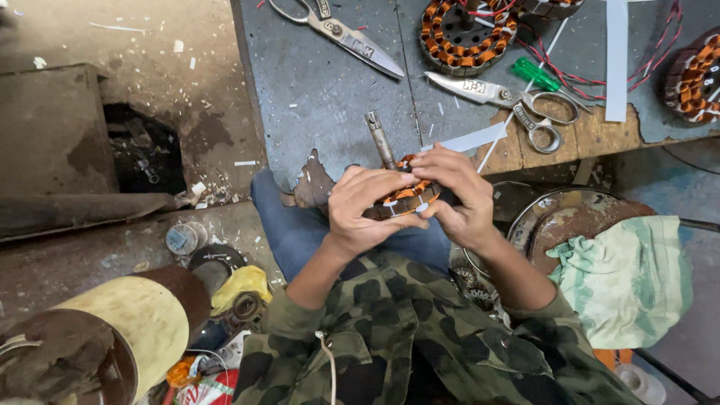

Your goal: The person assembles a circular copper-wound stator by inserting white plastic spacers between the windings. They use scissors to trim the spacers and a screwdriver to adjust the placement. The person handles multiple stators on the workbench and places the finished unit back on the table.

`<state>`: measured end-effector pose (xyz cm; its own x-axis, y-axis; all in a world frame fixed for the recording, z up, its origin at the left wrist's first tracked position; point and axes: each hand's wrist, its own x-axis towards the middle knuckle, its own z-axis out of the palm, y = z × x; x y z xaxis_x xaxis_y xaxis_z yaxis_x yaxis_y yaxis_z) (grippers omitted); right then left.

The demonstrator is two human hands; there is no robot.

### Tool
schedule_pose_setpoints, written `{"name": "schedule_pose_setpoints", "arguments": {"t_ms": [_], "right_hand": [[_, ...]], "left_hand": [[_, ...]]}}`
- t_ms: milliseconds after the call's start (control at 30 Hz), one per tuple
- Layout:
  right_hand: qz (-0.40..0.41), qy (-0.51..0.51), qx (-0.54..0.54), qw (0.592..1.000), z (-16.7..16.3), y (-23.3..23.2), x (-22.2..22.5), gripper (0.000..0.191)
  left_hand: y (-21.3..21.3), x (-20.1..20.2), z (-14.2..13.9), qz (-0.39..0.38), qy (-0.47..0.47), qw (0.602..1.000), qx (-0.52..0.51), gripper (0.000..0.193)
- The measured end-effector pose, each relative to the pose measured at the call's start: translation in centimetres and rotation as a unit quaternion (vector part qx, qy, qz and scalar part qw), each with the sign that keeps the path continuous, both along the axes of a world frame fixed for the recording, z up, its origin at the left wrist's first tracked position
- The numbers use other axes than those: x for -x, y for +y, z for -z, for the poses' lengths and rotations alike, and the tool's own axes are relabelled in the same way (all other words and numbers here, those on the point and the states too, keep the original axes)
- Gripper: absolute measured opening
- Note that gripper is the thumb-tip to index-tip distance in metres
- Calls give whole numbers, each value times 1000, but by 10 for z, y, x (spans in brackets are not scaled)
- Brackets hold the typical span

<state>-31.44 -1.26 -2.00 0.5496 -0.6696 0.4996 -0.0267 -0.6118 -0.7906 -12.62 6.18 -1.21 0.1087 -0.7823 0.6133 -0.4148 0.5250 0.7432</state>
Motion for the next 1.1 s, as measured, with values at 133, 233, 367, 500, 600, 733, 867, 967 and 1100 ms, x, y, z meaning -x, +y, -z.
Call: {"name": "schedule_pose_setpoints", "arguments": {"t_ms": [133, 233, 367, 500, 600, 733, 867, 967, 1100], "right_hand": [[20, -33, 9, 999, 15, 7, 1, 46], [32, -49, 22, 998, 17, 9, -1, 48], [40, -51, 13, 998, 15, 10, -3, 46], [38, -52, -3, 998, 13, 12, -2, 46], [35, -42, -19, 998, 9, 17, -1, 41], [31, -14, -38, 999, 1, 14, -2, 37], [6, -70, -130, 989, -4, -3, -8, 45], [24, -165, -183, 969, 0, -10, -18, 42], [79, -133, 4, 988, 5, -9, -25, 21]], "left_hand": [[1, 6, 2, -27, -18, 999, 33, 49], [2, 6, 2, -24, -10, 999, 30, 48], [3, 6, 0, -22, -9, 1000, 15, 47], [3, 5, 0, -19, -10, 1000, 17, 48], [5, 4, 4, -13, -8, 1000, 11, 48], [2, 1, 13, -8, 8, 1000, 18, 47], [-9, 3, 20, -34, 100, 994, -37, 44], [-21, 0, 23, -26, 256, 965, -57, 44], [-16, -12, 22, -30, 171, 985, 1, 42]]}}
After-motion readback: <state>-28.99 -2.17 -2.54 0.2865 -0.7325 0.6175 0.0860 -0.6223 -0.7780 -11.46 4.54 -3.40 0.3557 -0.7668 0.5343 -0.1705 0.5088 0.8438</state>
